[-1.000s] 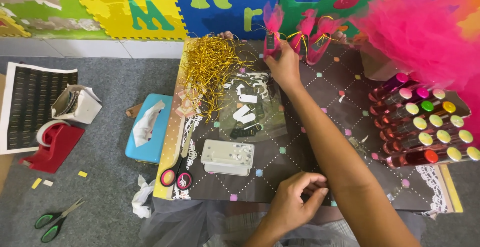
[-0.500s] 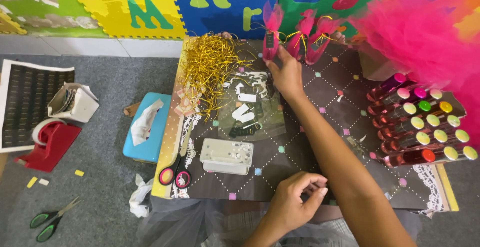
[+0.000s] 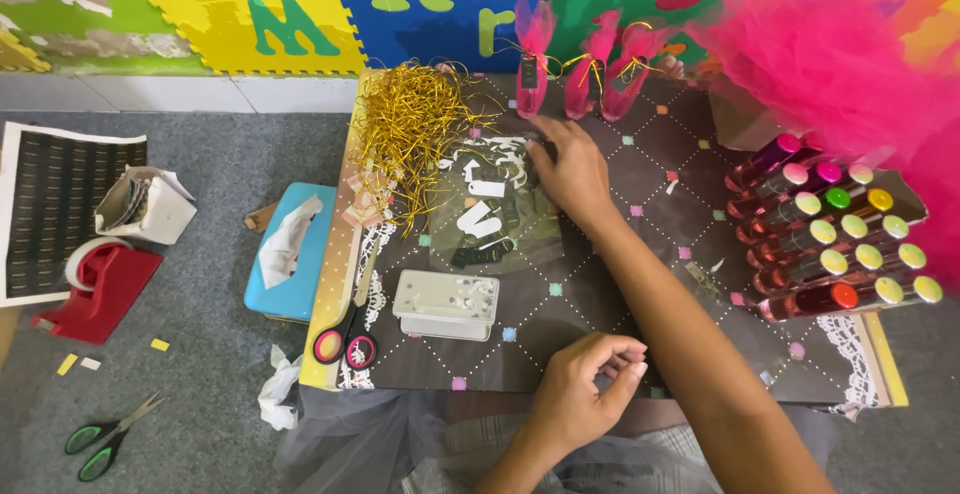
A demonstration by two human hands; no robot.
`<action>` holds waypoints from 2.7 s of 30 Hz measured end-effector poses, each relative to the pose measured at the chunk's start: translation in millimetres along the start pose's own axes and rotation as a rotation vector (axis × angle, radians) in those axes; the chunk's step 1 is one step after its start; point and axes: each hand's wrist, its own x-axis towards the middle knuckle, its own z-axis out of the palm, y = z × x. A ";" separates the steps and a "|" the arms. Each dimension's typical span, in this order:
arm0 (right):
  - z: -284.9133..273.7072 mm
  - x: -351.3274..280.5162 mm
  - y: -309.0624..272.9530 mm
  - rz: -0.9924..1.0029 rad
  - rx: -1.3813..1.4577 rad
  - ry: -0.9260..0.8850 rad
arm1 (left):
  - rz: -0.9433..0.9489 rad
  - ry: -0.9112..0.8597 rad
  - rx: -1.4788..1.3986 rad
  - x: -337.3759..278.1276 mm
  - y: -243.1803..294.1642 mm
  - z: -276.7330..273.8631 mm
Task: The person uses a hole punch to create holes in small white tags, then ties a gold string through the tag and around the neck of a pink bottle wrapped in tulle. The person places the finished bottle on the table and begins wrapping another bottle with pink tulle.
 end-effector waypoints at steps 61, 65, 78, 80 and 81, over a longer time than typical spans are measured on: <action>-2.9 26.4 -33.7 0.157 -0.349 -0.246 | -0.007 -0.009 0.018 2.1 4.3 -2.0; -3.2 24.6 -33.3 0.131 -0.343 -0.254 | 0.010 -0.007 0.029 2.5 4.7 -2.1; -37.7 -46.3 -22.3 -0.185 -0.060 -0.021 | -0.019 0.029 0.019 0.6 4.3 0.8; -45.7 -67.3 -15.9 -0.230 -0.060 0.009 | -0.028 0.031 0.022 -1.7 2.0 1.2; -51.2 -75.8 -12.2 -0.277 -0.064 0.043 | -0.031 0.034 0.022 -0.9 0.6 2.0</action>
